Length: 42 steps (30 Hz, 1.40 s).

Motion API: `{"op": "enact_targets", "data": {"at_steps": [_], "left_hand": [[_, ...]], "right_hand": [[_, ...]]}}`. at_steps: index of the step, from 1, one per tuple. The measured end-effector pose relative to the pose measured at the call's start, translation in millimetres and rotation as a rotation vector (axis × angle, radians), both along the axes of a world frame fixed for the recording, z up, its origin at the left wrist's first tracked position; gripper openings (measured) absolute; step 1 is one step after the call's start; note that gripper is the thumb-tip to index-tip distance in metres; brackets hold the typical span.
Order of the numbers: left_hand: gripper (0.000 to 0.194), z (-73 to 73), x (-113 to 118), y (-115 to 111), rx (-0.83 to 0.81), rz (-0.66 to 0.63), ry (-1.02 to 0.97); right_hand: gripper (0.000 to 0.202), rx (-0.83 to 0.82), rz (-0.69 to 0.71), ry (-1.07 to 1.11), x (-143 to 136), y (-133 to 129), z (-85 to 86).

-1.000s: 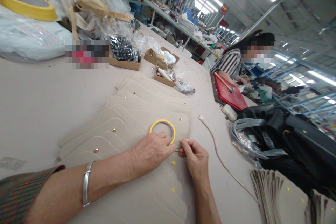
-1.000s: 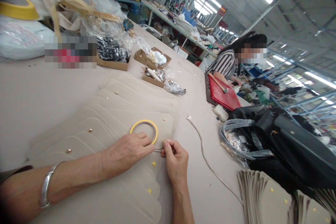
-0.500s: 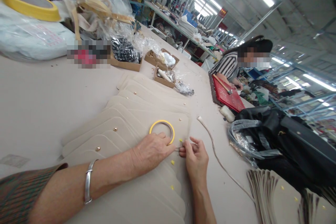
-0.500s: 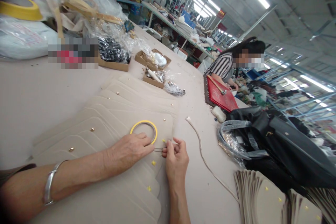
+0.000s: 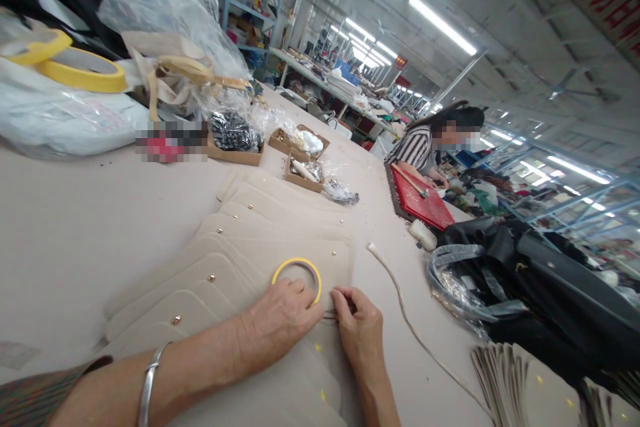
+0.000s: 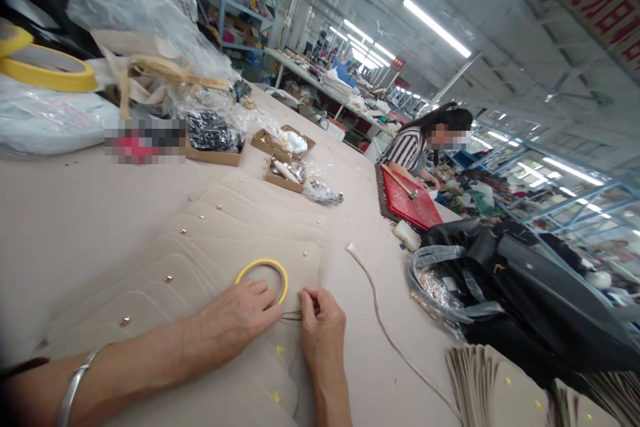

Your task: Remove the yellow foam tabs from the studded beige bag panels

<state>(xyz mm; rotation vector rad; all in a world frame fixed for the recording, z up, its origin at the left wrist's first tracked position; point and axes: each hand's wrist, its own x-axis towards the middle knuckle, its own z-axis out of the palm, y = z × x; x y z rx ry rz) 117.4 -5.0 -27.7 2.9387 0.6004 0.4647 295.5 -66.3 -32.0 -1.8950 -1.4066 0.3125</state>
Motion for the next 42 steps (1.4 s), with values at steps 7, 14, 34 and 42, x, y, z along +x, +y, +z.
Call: {"op": "enact_targets", "data": {"at_steps": [7,14,34,42], "left_hand": [[0.018,20.5,-10,11,-0.115,-0.04,0.03],[0.028,12.2,-10,13,-0.186,-0.144,-0.242],[0.016,13.6,-4,7,-0.175,-0.054,-0.165],[0.026,9.7,0,8,-0.015,-0.052,-0.411]], "right_hand": [[0.016,-0.351,0.184,0.091,4,-30,17.1],[0.018,0.002,0.171,0.174,0,-29,23.7],[0.012,0.259,0.117,-0.073,-33,-22,17.4],[0.018,0.02,-0.002,0.671,-37,-9,29.3]]}}
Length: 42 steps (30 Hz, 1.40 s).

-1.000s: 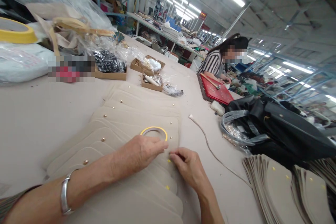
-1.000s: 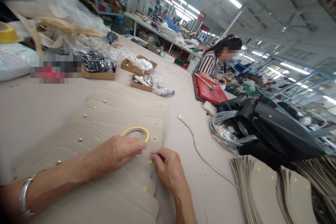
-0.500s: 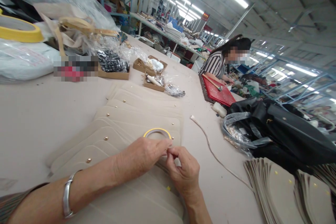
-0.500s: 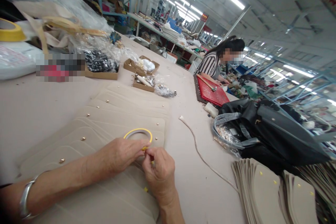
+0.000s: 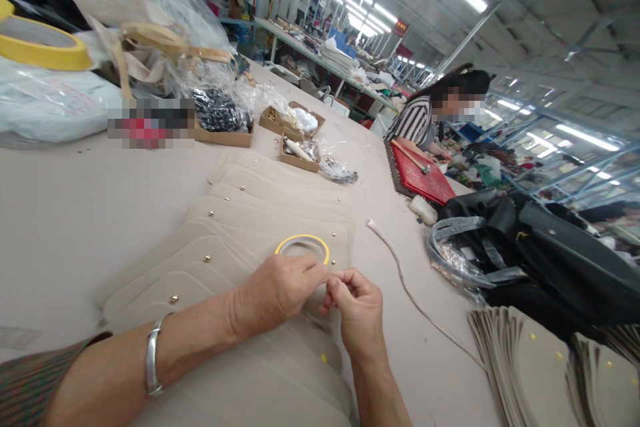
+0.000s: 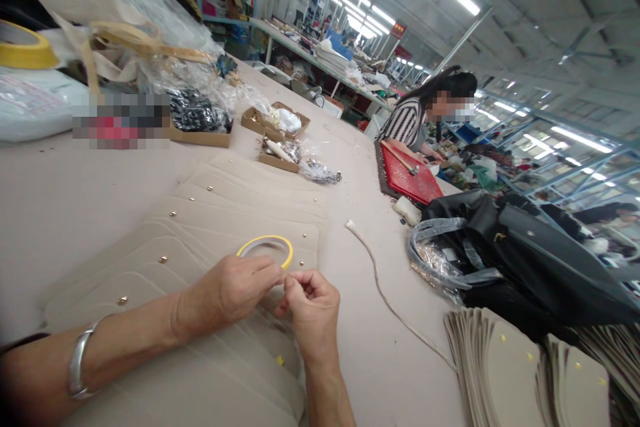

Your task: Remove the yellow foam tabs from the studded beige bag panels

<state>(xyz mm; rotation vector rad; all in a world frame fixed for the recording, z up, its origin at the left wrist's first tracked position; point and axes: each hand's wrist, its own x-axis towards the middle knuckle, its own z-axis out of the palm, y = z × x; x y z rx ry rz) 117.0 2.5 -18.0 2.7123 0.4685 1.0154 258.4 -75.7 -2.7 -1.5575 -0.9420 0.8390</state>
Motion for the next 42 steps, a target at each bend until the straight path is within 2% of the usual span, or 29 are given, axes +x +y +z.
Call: {"op": "enact_targets", "data": {"at_steps": [6,9,11,16,19,22,29,32,35,38,42], "left_hand": [[0.03,7.3,-4,-3,0.02,0.015,-0.102],[0.027,11.5,-7,-7,0.014,0.009,-0.089],[0.025,8.5,-6,-10,0.021,0.029,-0.006],[0.013,-8.4,3,-14,0.011,0.07,0.359],[0.007,-10.7,7,-16,-0.036,0.051,0.458],[0.006,-9.0,9,-17,-0.056,0.056,0.486],[0.009,-10.6,9,-17,-0.034,0.064,0.49],[0.009,-10.5,8,-17,-0.046,0.068,0.492],[0.007,-9.3,4,-11,-0.051,0.072,0.435],[0.004,-6.9,0,3,-0.036,0.157,0.37],[0.008,-4.4,-2,19,-0.035,0.304,0.416]], "right_hand": [[0.018,0.02,-0.056,-0.085,-3,4,3.3],[0.022,-0.009,-0.16,-0.028,12,5,-5.2],[0.026,-0.057,-0.19,0.023,26,6,-10.9],[0.033,-0.118,-0.075,-0.026,45,11,-17.5],[0.035,-0.148,-0.051,-0.082,44,16,-20.8],[0.034,-0.173,-0.04,-0.19,40,19,-22.6],[0.026,-0.184,0.023,-0.591,37,27,-19.8],[0.025,-0.217,-0.007,-0.611,40,27,-23.0],[0.033,-0.221,-0.069,-0.481,43,19,-28.2],[0.032,-0.152,-0.049,-0.356,44,11,-32.3],[0.028,-0.07,-0.03,-0.587,38,13,-32.7]]}}
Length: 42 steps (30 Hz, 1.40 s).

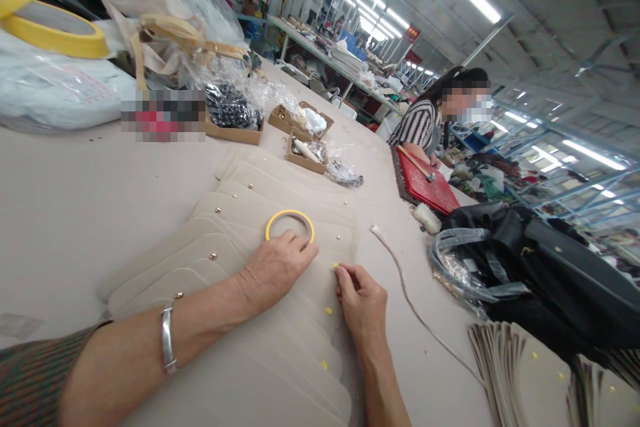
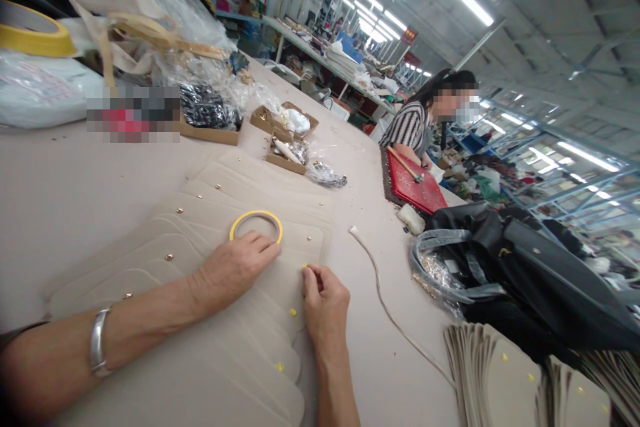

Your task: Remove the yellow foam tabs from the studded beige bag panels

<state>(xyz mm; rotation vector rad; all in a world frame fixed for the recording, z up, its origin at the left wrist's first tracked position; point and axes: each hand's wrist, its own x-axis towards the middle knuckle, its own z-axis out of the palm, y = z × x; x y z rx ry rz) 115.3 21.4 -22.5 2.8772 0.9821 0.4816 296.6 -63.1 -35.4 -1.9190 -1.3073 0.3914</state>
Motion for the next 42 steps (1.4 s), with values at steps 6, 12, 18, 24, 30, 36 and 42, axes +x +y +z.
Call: {"op": "enact_targets", "data": {"at_steps": [6,12,18,24,30,36,42], "left_hand": [[0.009,-1.4,0,0,-0.022,0.019,0.017],[0.008,0.9,0,-4,-0.04,-0.012,0.036],[0.006,0.0,-3,-4,-0.01,-0.039,-0.021],[0.017,-6.3,-7,-8,-0.066,-0.272,-0.334],[0.035,-4.4,-8,-17,-0.051,-0.325,-0.464],[0.027,-5.3,-6,-19,-0.086,-0.322,-0.391],[0.014,-4.1,-5,-19,-0.133,-0.354,-0.387]], "right_hand": [[0.021,-0.093,0.092,-0.231,-4,4,16.3],[0.02,-0.318,0.19,-0.133,-3,-17,32.5],[0.017,-0.449,0.215,0.019,-4,-27,24.9],[0.017,-0.261,0.226,0.101,-3,-34,33.1],[0.021,0.254,0.322,-0.102,-21,-28,36.4],[0.019,0.323,0.407,-0.302,-28,-21,31.3],[0.016,0.384,0.313,-0.472,-31,-22,23.3]]}}
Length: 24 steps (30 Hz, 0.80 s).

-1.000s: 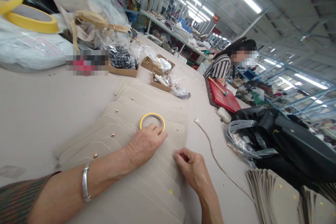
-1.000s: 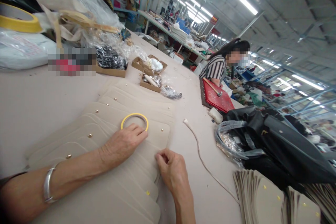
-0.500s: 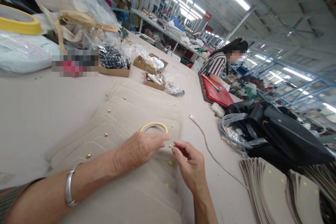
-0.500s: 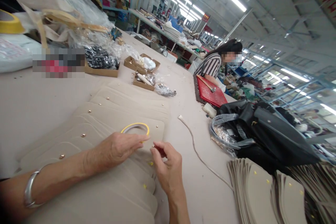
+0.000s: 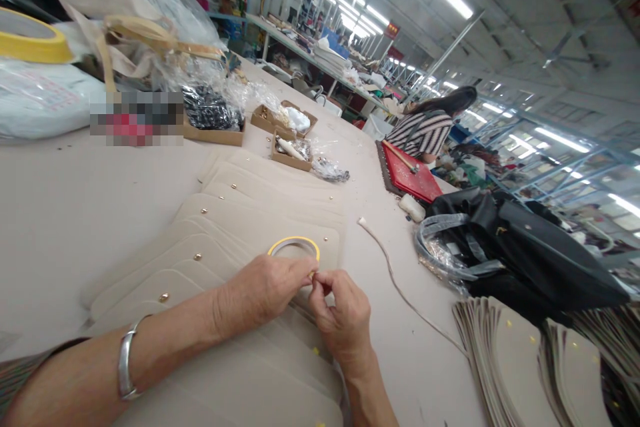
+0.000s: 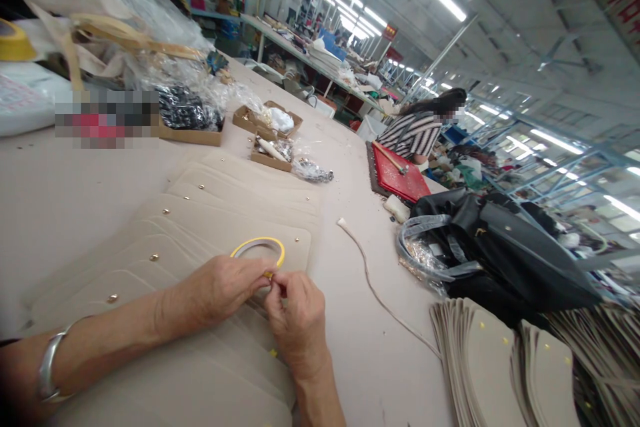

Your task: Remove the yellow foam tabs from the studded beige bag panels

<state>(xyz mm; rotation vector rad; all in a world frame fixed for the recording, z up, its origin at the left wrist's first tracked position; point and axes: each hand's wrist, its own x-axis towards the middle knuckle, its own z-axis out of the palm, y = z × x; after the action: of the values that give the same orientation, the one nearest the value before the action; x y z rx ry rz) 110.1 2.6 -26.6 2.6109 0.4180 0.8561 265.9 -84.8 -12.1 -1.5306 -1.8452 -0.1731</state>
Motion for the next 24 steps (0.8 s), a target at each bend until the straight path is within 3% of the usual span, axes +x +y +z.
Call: {"op": "enact_targets", "data": {"at_steps": [5,10,13,19,24], "left_hand": [[0.018,3.1,0,-1,0.028,0.043,0.017],[0.023,8.5,-1,-8,0.135,0.044,-0.1],[0.021,9.2,0,-9,0.171,0.075,-0.02],[0.008,6.5,5,-2,0.161,0.17,0.374],[0.006,9.9,7,-3,0.101,0.152,0.424]], "right_hand": [[0.015,-0.041,-0.088,0.123,-9,-2,2.4],[0.017,-0.333,-0.249,0.773,-6,3,6.1],[0.024,-0.469,-0.29,0.988,14,5,2.4],[0.034,-0.643,-0.235,0.956,38,2,-11.1],[0.029,-0.628,-0.268,0.705,30,5,-12.6]]}}
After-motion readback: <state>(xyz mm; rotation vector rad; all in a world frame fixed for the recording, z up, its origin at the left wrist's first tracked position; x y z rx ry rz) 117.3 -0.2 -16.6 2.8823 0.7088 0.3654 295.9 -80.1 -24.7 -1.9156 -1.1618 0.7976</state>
